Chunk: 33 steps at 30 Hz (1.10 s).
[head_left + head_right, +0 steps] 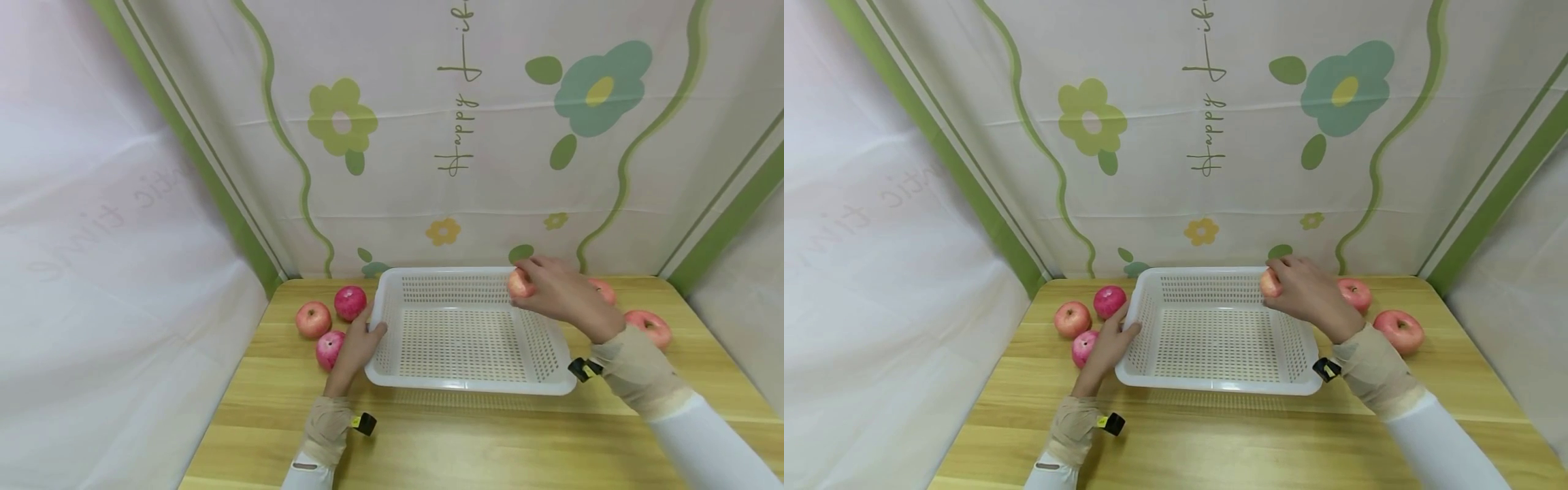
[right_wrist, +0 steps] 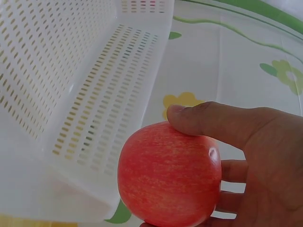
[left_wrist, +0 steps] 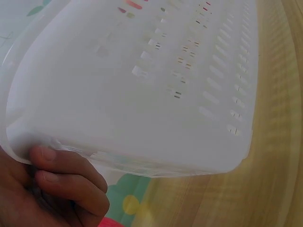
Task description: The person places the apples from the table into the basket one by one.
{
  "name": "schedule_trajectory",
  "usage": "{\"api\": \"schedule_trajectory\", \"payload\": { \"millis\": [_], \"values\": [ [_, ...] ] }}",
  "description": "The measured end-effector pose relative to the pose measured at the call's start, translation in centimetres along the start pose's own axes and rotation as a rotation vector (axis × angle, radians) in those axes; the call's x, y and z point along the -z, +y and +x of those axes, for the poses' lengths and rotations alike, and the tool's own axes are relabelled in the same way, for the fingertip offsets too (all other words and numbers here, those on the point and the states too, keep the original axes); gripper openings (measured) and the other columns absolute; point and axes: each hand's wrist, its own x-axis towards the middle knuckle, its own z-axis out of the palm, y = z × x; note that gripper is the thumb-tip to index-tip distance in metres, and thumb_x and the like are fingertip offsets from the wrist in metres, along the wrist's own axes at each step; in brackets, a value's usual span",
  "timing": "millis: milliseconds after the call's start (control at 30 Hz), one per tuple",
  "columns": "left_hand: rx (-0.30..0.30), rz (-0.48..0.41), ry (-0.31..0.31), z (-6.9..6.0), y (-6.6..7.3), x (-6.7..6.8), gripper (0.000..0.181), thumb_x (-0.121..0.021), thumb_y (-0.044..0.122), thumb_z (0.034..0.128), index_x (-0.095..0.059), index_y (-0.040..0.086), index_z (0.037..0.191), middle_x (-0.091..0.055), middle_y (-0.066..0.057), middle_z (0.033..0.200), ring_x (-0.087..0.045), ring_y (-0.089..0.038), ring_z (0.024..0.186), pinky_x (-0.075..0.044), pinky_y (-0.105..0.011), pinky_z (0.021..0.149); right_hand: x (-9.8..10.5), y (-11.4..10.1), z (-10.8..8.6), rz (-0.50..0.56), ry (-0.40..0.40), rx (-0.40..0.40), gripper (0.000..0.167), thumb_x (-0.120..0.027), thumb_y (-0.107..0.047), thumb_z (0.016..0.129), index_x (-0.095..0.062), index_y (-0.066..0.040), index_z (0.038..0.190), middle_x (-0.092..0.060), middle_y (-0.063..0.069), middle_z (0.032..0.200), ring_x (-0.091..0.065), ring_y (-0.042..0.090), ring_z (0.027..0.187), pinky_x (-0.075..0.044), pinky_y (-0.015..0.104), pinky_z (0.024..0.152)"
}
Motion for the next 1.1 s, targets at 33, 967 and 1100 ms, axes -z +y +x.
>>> {"api": "schedule_trajectory", "payload": {
  "millis": [33,967,1100],
  "values": [
    [0.0,-0.002,-0.001,0.0,0.0,0.0,0.067,-0.059,0.017,0.1049,-0.035,0.01,0.167,-0.069,-0.032,0.13,-0.077,-0.037,0.103,-0.067,-0.046,0.076,0.0,-0.2,0.2,-0.006,-0.004,0.005,0.078,-0.081,-0.042,0.089,-0.055,0.0,0.15,-0.059,0.03,0.146,-0.056,0.054,0.131,-0.049,0.069,0.104],
    [0.006,-0.017,-0.007,-0.1,0.3,0.0,0.066,-0.058,0.018,0.1058,-0.035,0.015,0.168,-0.067,-0.03,0.135,-0.077,-0.039,0.106,-0.067,-0.046,0.074,-1.7,-3.5,2.8,0.031,0.006,0.109,0.072,-0.081,-0.031,0.087,-0.059,0.002,0.146,-0.061,0.028,0.143,-0.058,0.051,0.129,-0.05,0.065,0.106],
    [0.008,-0.021,-0.007,0.0,0.2,0.0,0.066,-0.058,0.019,0.106,-0.035,0.015,0.168,-0.068,-0.03,0.134,-0.076,-0.04,0.106,-0.067,-0.046,0.075,-1.8,-3.8,3.1,0.026,0.011,0.118,0.071,-0.08,-0.031,0.086,-0.06,0.002,0.145,-0.062,0.027,0.143,-0.059,0.05,0.129,-0.051,0.064,0.105]
  ]
}}
